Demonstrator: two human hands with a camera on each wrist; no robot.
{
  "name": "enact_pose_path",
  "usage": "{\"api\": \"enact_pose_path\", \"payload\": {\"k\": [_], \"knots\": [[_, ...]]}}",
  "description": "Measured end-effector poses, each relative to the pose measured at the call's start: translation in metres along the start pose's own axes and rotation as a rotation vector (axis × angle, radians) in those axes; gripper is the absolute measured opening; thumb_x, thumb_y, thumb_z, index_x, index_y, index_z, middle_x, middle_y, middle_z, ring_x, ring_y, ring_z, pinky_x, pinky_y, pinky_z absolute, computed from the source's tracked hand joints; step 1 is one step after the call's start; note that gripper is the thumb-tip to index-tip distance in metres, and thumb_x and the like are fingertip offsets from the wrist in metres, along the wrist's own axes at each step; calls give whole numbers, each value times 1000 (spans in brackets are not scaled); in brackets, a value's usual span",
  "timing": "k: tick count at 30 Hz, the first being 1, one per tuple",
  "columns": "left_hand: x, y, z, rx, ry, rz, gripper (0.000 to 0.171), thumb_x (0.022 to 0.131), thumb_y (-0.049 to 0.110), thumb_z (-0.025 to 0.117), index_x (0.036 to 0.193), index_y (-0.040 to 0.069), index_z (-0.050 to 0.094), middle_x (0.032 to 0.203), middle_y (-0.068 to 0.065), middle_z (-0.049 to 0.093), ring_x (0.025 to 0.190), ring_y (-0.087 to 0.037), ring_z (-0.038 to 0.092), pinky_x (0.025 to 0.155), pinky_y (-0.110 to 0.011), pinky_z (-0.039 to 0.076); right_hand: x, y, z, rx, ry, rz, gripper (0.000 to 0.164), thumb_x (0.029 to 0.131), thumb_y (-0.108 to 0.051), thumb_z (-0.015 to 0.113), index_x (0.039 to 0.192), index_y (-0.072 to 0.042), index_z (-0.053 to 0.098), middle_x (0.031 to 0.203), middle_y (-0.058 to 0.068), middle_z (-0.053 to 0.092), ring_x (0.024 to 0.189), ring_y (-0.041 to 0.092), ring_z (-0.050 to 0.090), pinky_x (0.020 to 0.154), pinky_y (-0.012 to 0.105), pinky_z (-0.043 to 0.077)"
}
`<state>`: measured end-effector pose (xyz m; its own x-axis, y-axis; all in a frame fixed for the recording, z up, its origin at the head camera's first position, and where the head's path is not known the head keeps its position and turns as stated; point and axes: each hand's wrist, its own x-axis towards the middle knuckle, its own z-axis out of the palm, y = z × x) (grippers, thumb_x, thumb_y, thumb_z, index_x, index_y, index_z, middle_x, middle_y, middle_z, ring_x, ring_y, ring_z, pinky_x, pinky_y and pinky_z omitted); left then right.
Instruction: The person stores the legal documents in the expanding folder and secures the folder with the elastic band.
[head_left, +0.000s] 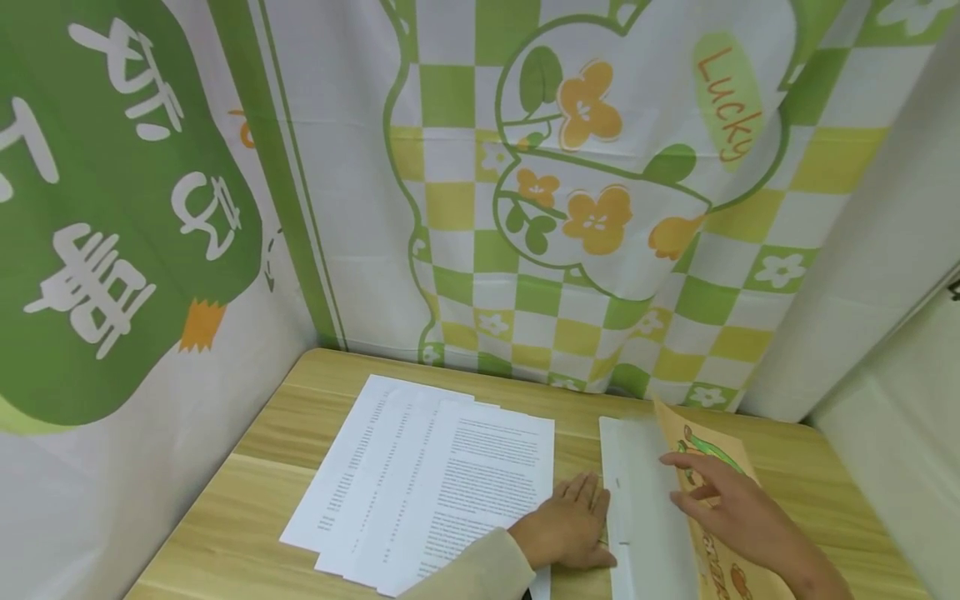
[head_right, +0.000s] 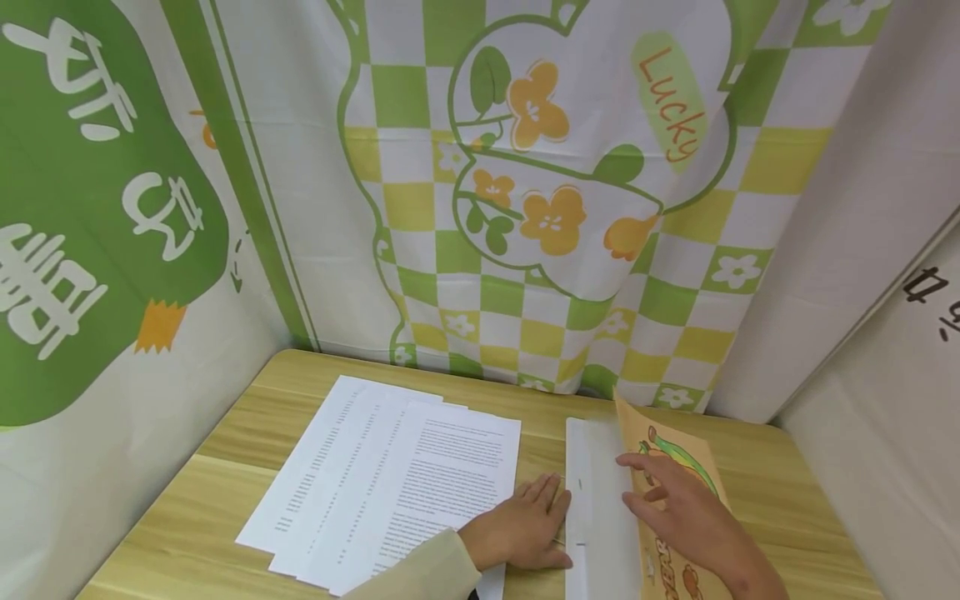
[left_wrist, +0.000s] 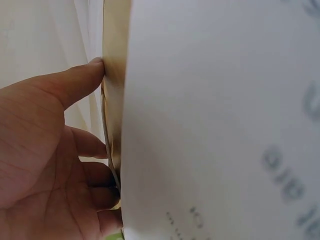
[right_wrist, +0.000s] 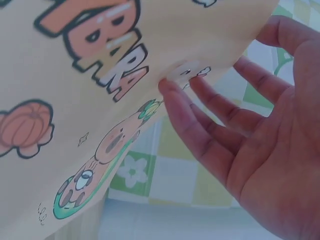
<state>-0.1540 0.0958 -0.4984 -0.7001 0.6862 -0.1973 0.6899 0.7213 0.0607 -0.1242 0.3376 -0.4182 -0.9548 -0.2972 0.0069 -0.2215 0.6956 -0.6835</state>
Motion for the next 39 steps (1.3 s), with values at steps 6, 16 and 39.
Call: {"api": "enact_pose_path", "payload": {"k": [6, 16, 39], "knots": [[0, 0, -2, -4, -20, 2, 87, 97, 70, 50, 162, 16, 32, 167, -10, 25, 153, -21, 21, 120, -33, 22, -1, 7, -8, 52, 17, 25, 46, 103, -21, 66, 145, -9, 53, 140, 25, 53, 100, 28, 65, 67, 32, 57], [-2, -1, -3, -18, -15, 2, 87, 96, 71, 52, 162, 16, 34, 167, -10, 25, 153, -21, 21, 120, -34, 23, -4, 3, -22, -12, 91, 9, 44, 103, -12, 63, 144, -7, 49, 97, 7, 62, 83, 11, 68, 62, 32, 57], [0, -3, 2, 13, 26, 10, 88, 95, 72, 52, 160, 16, 37, 166, -9, 28, 152, -21, 24, 119, -32, 25, -18, -9, -44, -106, 149, 225, 41, 104, -20, 55, 134, 7, 63, 92, 2, 71, 69, 15, 68, 60, 30, 53]]}}
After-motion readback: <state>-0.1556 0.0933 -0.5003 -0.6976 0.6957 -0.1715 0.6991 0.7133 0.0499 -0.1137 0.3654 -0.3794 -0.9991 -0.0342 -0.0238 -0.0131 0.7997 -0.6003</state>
